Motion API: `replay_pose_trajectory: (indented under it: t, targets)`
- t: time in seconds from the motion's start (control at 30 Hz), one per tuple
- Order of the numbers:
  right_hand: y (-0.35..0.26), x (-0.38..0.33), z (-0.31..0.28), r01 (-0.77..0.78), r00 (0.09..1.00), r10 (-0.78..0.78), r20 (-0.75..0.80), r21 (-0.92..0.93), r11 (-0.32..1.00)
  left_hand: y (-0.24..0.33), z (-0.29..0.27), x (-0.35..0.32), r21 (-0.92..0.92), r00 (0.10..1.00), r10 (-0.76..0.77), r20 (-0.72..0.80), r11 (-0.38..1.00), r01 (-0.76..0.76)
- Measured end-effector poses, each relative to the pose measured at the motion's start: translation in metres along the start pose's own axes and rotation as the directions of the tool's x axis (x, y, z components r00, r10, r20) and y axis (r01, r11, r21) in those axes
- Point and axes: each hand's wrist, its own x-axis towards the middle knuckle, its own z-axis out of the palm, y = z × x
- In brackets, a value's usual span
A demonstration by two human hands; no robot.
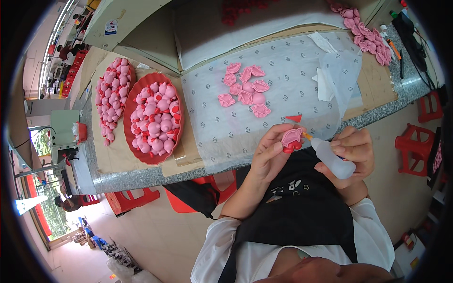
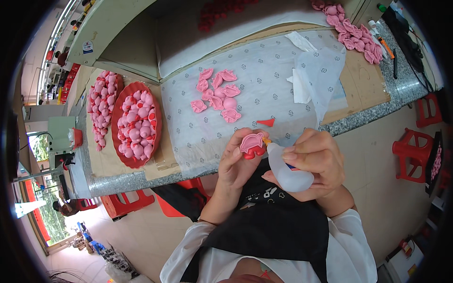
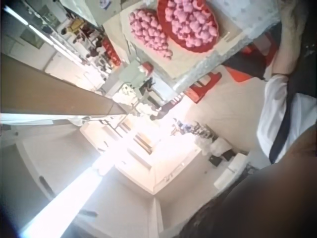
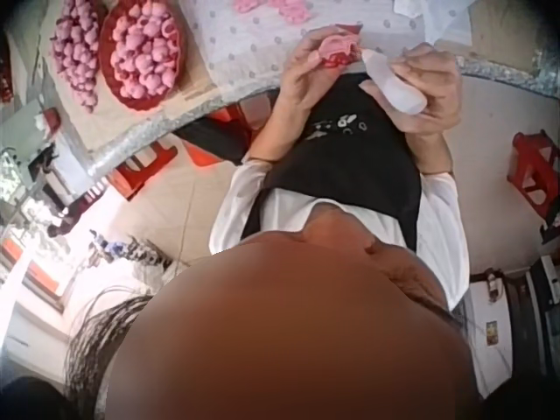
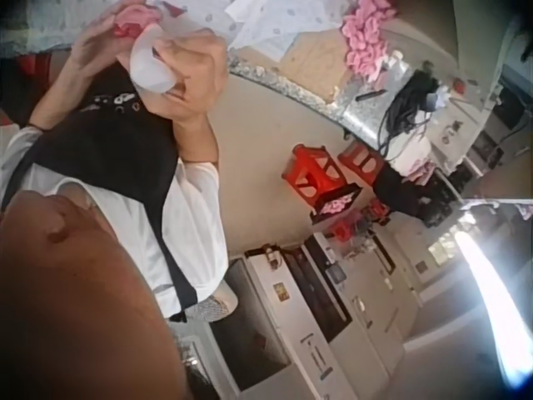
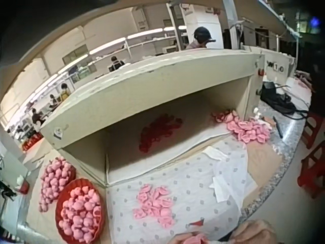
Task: Applying glue to small pink plastic toy components and joining them together.
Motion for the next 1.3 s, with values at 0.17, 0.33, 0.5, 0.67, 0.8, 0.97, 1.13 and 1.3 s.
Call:
replay_pose_trajectory:
  t: [0.17,0.33,0.5,0.67,0.8,0.97,1.13,1.3]
  targets:
    - [0.0010,0.0005,-0.0005,-0.009,0.999,0.010,-0.037,0.022,1.000,-0.0008,0.0007,-0.0009,0.004,1.000,0.002,-0.028,1.000,-0.002]
    - [0.0037,0.0007,-0.0034,0.044,0.995,-0.039,-0.093,0.052,0.998,-0.0010,-0.0002,-0.0004,-0.017,0.999,0.024,-0.023,1.000,-0.024]
    - [0.0019,-0.0015,0.0002,-0.024,0.997,0.026,-0.066,0.021,0.999,-0.0017,-0.0005,-0.0006,-0.018,0.999,0.029,-0.032,0.999,-0.029]
    - [0.0005,0.0000,-0.0006,-0.005,0.998,0.006,-0.060,0.009,1.000,-0.0004,-0.0002,-0.0005,-0.011,0.998,0.031,-0.051,0.999,-0.032]
    - [0.0035,-0.0016,0.0000,-0.010,0.999,0.010,-0.041,0.016,1.000,-0.0009,0.0005,-0.0004,-0.006,0.997,0.034,-0.066,0.999,-0.035]
    - [0.0020,-0.0016,0.0003,0.010,1.000,-0.010,0.005,0.013,1.000,-0.0011,-0.0006,-0.0003,0.027,0.997,0.041,-0.062,0.999,-0.040]
    - [0.0044,0.0002,0.0027,0.061,0.997,-0.058,-0.045,0.077,0.995,-0.0007,0.0000,0.0007,0.037,0.996,0.049,-0.074,0.998,-0.046]
    - [0.0033,0.0006,0.0019,0.038,0.999,-0.036,-0.027,0.098,0.994,-0.0020,-0.0020,0.0021,-0.019,0.998,0.043,-0.054,0.999,-0.044]
